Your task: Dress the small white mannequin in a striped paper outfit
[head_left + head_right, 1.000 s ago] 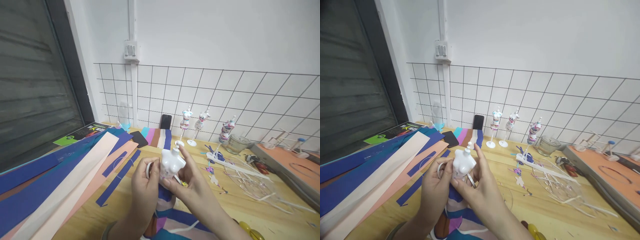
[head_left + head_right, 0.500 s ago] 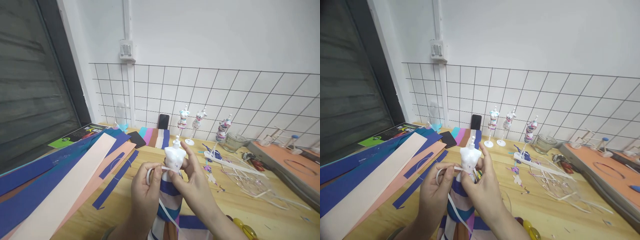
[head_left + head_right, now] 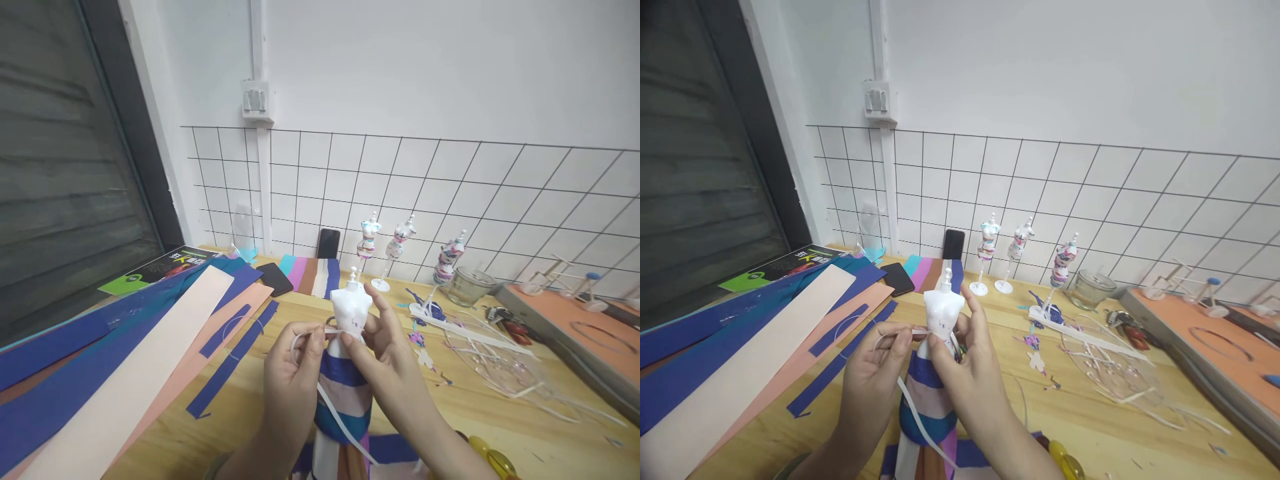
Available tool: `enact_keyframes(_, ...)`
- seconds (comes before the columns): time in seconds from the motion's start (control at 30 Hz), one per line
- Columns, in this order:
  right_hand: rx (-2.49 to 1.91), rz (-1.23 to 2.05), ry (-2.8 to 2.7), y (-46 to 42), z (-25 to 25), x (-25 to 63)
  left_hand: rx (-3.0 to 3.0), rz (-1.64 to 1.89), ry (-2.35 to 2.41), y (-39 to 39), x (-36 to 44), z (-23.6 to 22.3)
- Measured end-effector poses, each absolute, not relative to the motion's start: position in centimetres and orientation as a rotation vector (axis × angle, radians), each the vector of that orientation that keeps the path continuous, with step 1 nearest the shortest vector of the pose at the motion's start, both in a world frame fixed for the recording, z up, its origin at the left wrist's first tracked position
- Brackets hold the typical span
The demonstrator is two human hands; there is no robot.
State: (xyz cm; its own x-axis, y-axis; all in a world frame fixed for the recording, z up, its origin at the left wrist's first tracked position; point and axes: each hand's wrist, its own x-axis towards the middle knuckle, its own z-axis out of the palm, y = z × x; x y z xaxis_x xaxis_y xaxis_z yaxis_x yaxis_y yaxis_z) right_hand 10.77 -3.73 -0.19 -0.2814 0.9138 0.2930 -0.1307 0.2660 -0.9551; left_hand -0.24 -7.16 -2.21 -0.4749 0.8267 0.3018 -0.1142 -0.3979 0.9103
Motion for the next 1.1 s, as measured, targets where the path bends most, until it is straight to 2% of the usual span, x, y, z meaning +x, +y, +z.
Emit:
enact_keyframes(0.3,-0.818,1.087,-1.479,-3.3,-0.69,10.86,1.088,1.932,1.155,-7.44,0.53,-2.48)
enact_keyframes(1.1,-0.894,0.981,-1.529,-3.19,-0.31,10.96,1.152,1.936,1.131,-7.28,0.52,-2.6)
